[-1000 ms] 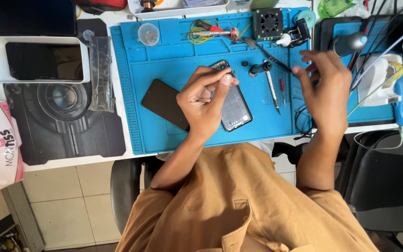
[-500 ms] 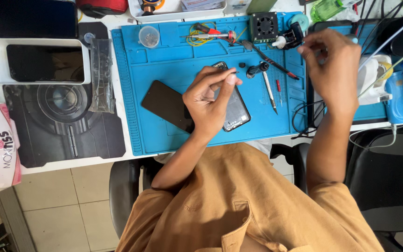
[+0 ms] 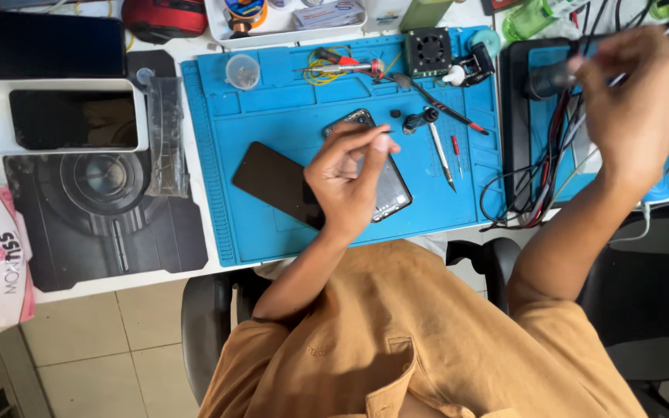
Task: The person operates a smartphone, then opens its back cover to expose the internal components. They use a screwdriver to adjust a small component and a UV flashlight to inspect the device.
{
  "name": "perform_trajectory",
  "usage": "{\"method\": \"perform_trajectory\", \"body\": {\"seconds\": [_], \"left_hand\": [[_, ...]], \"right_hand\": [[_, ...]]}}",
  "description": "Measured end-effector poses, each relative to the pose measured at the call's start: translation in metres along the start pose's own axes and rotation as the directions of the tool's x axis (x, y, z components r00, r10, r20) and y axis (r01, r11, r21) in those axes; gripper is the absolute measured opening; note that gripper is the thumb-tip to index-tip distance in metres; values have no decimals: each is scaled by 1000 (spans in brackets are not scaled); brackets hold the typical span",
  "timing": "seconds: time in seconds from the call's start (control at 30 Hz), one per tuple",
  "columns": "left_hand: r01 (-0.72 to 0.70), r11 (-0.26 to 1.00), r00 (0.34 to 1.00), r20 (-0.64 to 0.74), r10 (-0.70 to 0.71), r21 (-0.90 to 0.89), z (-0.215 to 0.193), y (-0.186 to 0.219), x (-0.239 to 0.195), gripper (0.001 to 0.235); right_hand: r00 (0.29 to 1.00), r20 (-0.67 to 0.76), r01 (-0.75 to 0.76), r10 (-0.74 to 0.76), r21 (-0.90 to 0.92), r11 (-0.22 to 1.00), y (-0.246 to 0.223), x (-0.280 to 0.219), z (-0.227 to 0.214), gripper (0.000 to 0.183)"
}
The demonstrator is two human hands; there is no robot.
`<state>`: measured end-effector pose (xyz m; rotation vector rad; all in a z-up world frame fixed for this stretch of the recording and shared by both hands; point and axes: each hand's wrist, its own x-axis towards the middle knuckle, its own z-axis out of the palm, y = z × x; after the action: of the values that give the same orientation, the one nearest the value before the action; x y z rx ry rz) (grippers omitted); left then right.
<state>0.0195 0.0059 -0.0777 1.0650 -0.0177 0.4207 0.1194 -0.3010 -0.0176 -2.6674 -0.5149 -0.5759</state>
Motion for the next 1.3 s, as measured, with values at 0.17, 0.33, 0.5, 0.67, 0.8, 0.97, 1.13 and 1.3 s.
{"method": "perform_trajectory", "body": {"seconds": [0.17, 0.33, 0.5, 0.67, 0.8, 0.97, 1.13, 1.3], "left_hand": [[33, 998, 997, 71, -30, -45, 30, -16, -9, 14], [-1, 1000, 992, 127, 1, 5, 50, -17, -14, 14], [2, 998, 988, 151, -11, 55, 57, -12, -9, 10], [23, 996, 981, 189, -39, 87, 60, -9, -6, 8], [-22, 985, 970, 243, -21, 171, 62, -3, -4, 8], [-19, 984, 959, 281, -32, 177, 65, 11, -4, 9], [-24, 988, 946, 324, -26, 149, 61, 22, -4, 10], [19, 985, 937, 339, -78, 174, 59, 32, -5, 11]], "right_hand": [[986, -81, -147, 144, -27, 989, 0, -33, 33, 58], [933, -136, -330, 333, 44, 943, -4, -40, 62, 56], [913, -146, -229, 382, 591, 774, -17, -37, 29, 44], [953, -98, -107, 288, 779, 618, -36, -53, -3, 54], [984, -48, -45, 172, 864, 501, -44, -47, -8, 57], [998, 60, -68, 37, 960, 270, -56, -29, -2, 53], [994, 106, -104, 2, 974, 203, -62, -19, 0, 55], [990, 144, -142, -3, 978, 154, -69, -16, 1, 56]]}}
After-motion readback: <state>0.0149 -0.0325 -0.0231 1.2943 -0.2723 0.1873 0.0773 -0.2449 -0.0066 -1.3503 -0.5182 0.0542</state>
